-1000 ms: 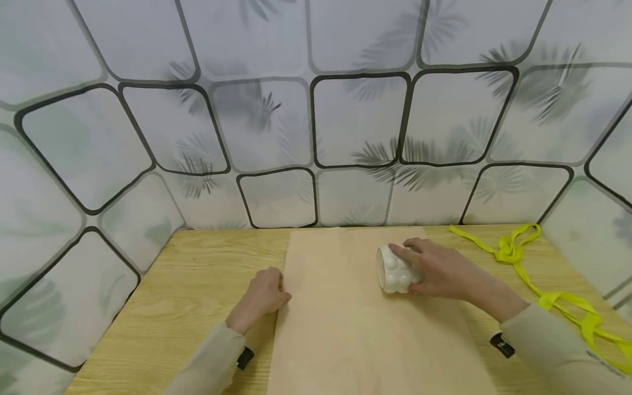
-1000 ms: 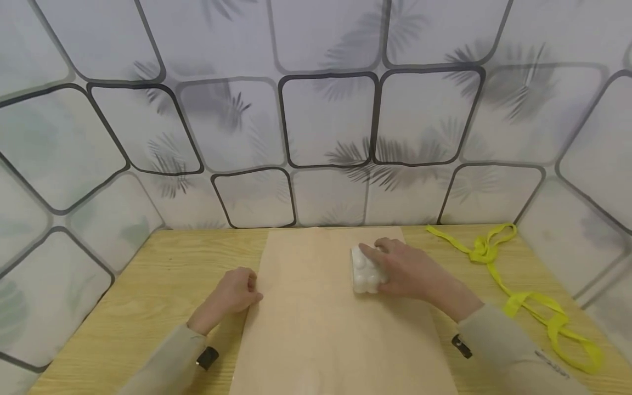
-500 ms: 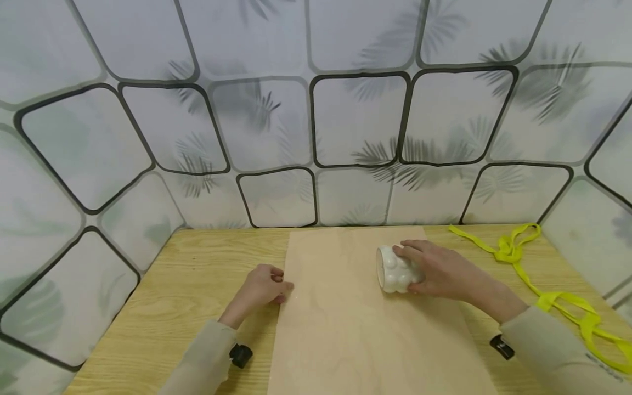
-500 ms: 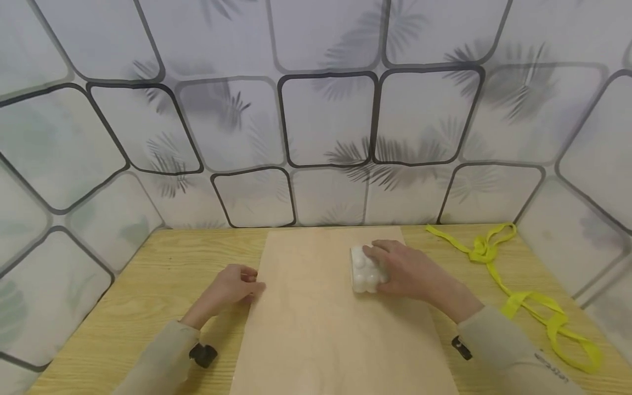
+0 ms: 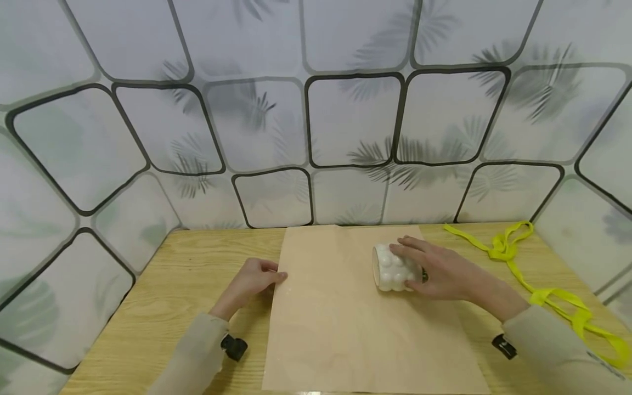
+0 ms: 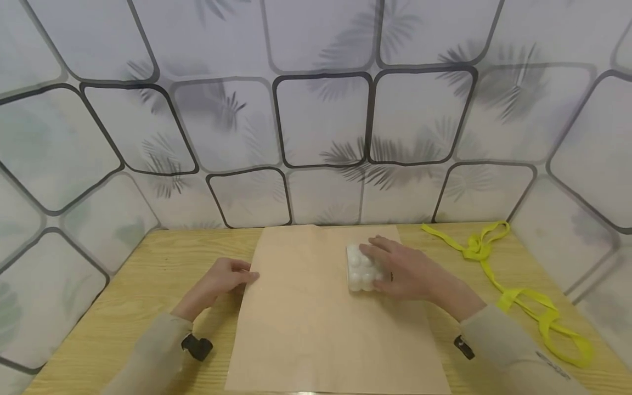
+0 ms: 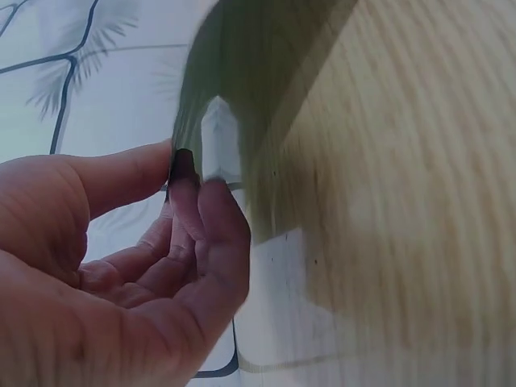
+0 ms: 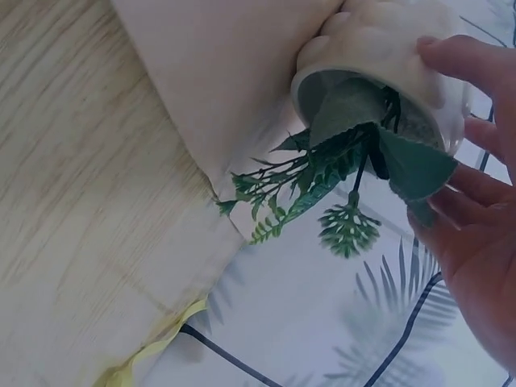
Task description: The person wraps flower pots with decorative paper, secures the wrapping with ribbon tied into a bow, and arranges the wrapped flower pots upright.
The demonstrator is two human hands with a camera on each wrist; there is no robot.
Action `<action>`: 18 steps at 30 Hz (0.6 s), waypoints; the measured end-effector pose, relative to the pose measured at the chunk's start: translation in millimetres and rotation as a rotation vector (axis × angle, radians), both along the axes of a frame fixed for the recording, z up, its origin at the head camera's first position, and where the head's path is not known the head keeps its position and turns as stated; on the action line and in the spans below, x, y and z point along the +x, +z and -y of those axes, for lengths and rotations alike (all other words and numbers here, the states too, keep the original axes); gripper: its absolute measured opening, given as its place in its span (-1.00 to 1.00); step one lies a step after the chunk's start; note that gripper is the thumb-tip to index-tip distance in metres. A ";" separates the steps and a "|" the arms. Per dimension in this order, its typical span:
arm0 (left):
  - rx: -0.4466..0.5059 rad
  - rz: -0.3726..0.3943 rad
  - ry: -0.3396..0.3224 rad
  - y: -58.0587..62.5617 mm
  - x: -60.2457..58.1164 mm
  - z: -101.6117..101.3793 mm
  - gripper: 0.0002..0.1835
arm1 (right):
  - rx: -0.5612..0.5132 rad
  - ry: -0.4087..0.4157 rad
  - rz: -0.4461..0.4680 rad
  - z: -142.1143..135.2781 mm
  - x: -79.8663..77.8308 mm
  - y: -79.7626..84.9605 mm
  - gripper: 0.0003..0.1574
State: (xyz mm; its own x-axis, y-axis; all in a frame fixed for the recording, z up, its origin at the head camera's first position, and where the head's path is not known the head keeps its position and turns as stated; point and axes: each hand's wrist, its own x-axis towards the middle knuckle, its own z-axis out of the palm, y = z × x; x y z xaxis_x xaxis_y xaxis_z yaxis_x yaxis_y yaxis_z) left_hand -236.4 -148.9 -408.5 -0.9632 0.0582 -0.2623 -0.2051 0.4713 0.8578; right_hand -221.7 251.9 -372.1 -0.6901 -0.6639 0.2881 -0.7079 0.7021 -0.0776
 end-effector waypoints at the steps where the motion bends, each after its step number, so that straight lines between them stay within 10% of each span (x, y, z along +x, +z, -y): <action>1: -0.001 0.007 0.004 0.6 -0.2 1.0 -0.63 | -0.009 0.007 -0.017 -0.3 -0.2 -0.6 -0.12; 18: 0.126 0.027 -0.012 21.4 7.5 42.2 -0.47 | -0.132 0.238 -0.143 23.3 -9.7 -7.8 -0.30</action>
